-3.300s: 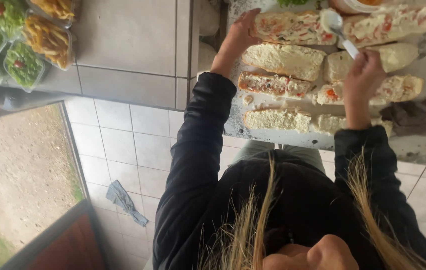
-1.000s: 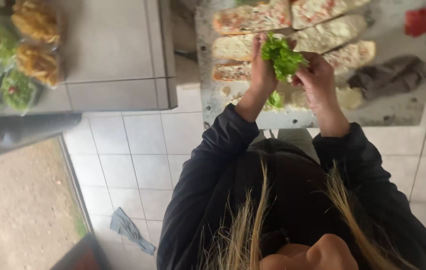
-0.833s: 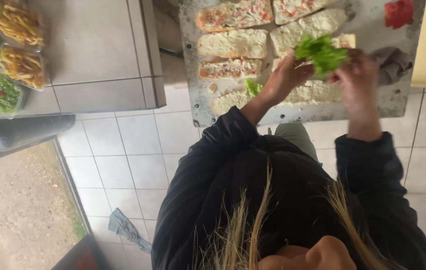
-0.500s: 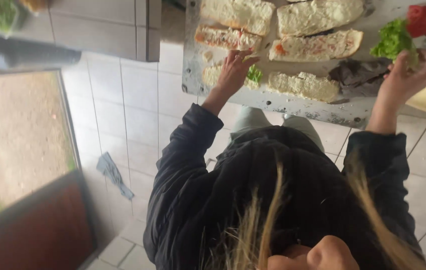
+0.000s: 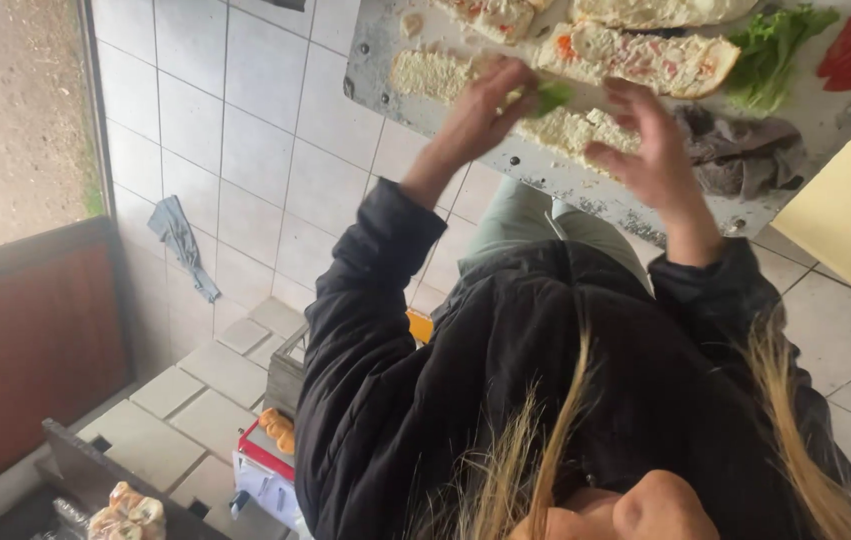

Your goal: Prepare and assemble multiple baguettes with sauce, lettuce, tomatoes, and fried meat.

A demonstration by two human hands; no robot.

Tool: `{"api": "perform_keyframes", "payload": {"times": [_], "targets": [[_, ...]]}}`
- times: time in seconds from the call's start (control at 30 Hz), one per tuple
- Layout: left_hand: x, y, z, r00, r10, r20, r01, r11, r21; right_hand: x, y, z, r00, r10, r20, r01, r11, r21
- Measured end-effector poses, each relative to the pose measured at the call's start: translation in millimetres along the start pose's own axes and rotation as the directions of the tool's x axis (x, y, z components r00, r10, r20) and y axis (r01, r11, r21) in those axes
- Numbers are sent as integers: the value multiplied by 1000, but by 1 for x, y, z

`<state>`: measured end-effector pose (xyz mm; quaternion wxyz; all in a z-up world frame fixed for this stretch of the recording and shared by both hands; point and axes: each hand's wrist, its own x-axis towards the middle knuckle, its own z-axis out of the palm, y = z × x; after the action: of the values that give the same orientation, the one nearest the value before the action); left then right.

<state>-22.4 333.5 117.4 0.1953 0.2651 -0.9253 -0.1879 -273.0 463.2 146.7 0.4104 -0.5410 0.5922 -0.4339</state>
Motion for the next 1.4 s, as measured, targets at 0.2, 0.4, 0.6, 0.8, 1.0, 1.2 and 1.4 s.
{"api": "perform_keyframes", "payload": {"times": [0.2, 0.4, 0.6, 0.8, 1.0, 1.2, 1.4], "targets": [[15, 56, 65, 938, -347, 32, 276, 686, -674, -18, 45, 28, 981, 160, 109, -193, 801, 567], [-8, 66, 108, 827, -532, 180, 430, 392, -814, -38, 68, 21, 948, 292, 128, -301, 688, 660], [-23, 79, 115, 796, -581, 171, 409, 307, -859, -45, 65, 26, 924, 348, 156, -355, 633, 688], [-52, 100, 119, 734, -655, 180, 457, 280, -844, -80, 107, 33, 908, 394, 143, -376, 613, 695], [-76, 124, 107, 778, -610, 148, 447, 374, -812, -111, 102, 35, 873, 476, 102, -472, 774, 422], [-82, 124, 122, 719, -666, 199, 554, 376, -743, -111, 111, 27, 876, 481, 31, -482, 876, 38], [-43, 117, 114, 833, -551, 51, 497, 704, -507, -91, 141, 33, 920, 358, -161, -364, 931, -11]]}}
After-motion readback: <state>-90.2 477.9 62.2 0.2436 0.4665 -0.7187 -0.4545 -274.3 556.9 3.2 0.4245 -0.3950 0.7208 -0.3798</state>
